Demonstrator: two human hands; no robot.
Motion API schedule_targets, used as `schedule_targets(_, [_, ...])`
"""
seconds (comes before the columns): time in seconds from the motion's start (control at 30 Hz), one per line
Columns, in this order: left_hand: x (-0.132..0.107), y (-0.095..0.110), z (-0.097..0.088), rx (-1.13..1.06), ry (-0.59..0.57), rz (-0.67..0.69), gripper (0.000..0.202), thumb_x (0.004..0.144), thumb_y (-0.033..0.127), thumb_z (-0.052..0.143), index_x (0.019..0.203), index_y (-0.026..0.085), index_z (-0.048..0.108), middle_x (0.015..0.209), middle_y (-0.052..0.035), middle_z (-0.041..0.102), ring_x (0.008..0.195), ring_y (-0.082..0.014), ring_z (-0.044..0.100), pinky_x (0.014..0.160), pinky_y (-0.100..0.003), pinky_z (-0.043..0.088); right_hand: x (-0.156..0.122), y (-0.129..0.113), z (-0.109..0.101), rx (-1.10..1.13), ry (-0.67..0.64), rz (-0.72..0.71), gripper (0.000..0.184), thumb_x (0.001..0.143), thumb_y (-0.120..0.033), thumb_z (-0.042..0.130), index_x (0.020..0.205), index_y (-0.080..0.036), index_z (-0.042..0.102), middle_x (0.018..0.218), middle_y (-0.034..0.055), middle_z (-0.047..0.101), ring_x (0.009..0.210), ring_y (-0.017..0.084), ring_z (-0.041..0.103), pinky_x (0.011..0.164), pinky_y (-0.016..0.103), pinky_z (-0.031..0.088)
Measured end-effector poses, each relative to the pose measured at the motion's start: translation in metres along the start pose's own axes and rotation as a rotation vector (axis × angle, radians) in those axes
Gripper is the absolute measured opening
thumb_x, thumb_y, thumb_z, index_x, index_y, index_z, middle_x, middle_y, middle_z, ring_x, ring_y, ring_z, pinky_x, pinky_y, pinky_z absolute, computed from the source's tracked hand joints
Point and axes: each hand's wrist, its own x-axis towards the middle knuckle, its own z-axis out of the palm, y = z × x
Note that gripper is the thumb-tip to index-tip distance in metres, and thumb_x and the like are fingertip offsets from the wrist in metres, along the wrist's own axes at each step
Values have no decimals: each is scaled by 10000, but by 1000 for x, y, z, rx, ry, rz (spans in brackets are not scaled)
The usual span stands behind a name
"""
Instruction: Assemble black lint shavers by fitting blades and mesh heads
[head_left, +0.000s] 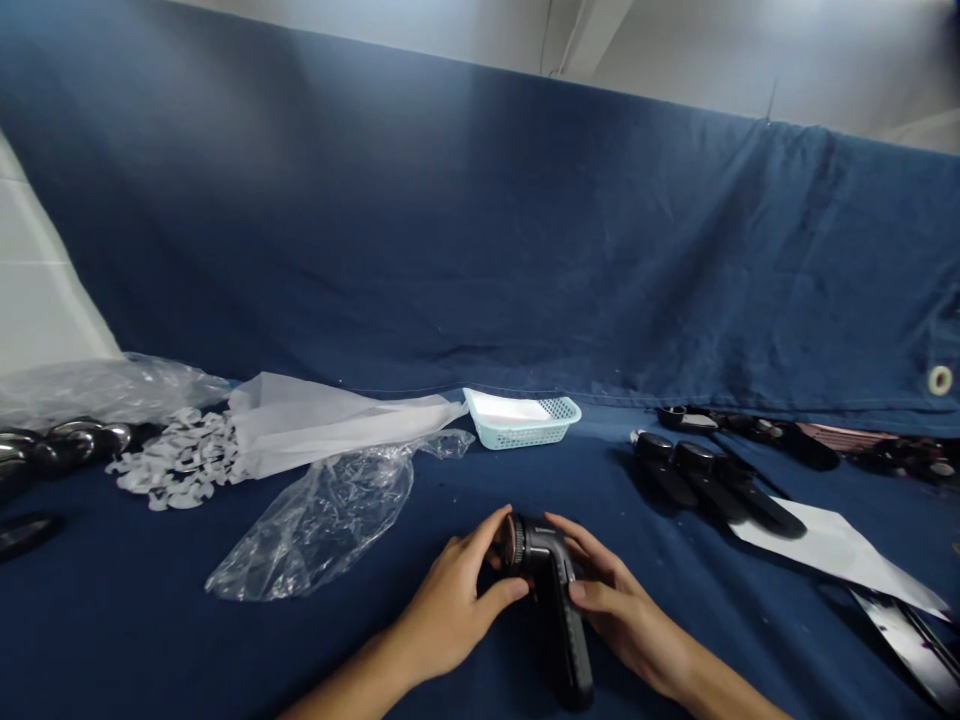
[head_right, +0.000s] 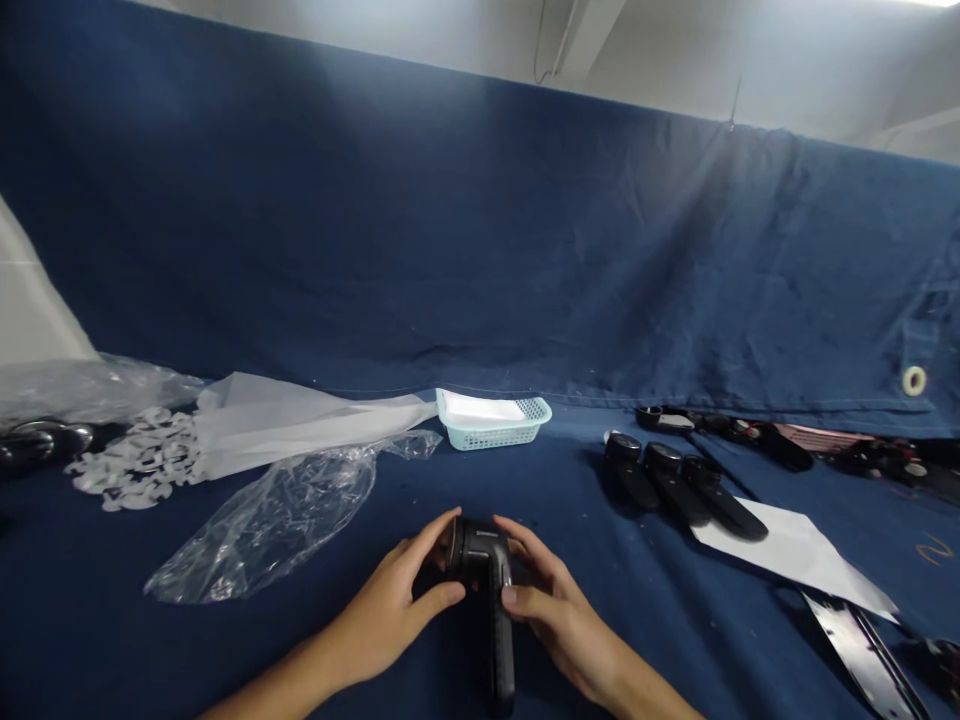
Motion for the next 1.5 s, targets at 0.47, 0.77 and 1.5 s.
schedule_targets(0.47, [1, 3, -1, 86, -17, 106, 688, 914, 401, 546, 1496, 343, 183, 1370, -75, 540, 1105, -285, 571, 1009, -507, 400, 1, 4, 0, -128, 90, -89, 511, 795, -271, 644, 1295, -295, 538, 1278, 70, 598, 1163, 307, 520, 1021, 481, 312])
schedule_targets(0.77, [-1, 6, -5, 99, 7, 93, 674, 917, 394, 549, 1488, 353, 194, 1343, -73, 555, 1109, -280, 562, 1019, -521, 395, 1, -6, 8, -178, 105, -124, 508, 782, -374, 717, 1267, -311, 581, 1237, 52, 635, 1203, 299, 511, 1066, 453, 296])
schedule_targets(1.5, [-8, 6, -6, 183, -11, 126, 710, 871, 456, 606, 1469, 331, 245, 1331, -104, 543, 1188, -337, 482, 1025, -565, 356, -5, -9, 19, 384, -34, 140, 526, 860, -288, 687, 1351, -243, 505, 1229, 100, 644, 961, 232, 660, 910, 451, 471])
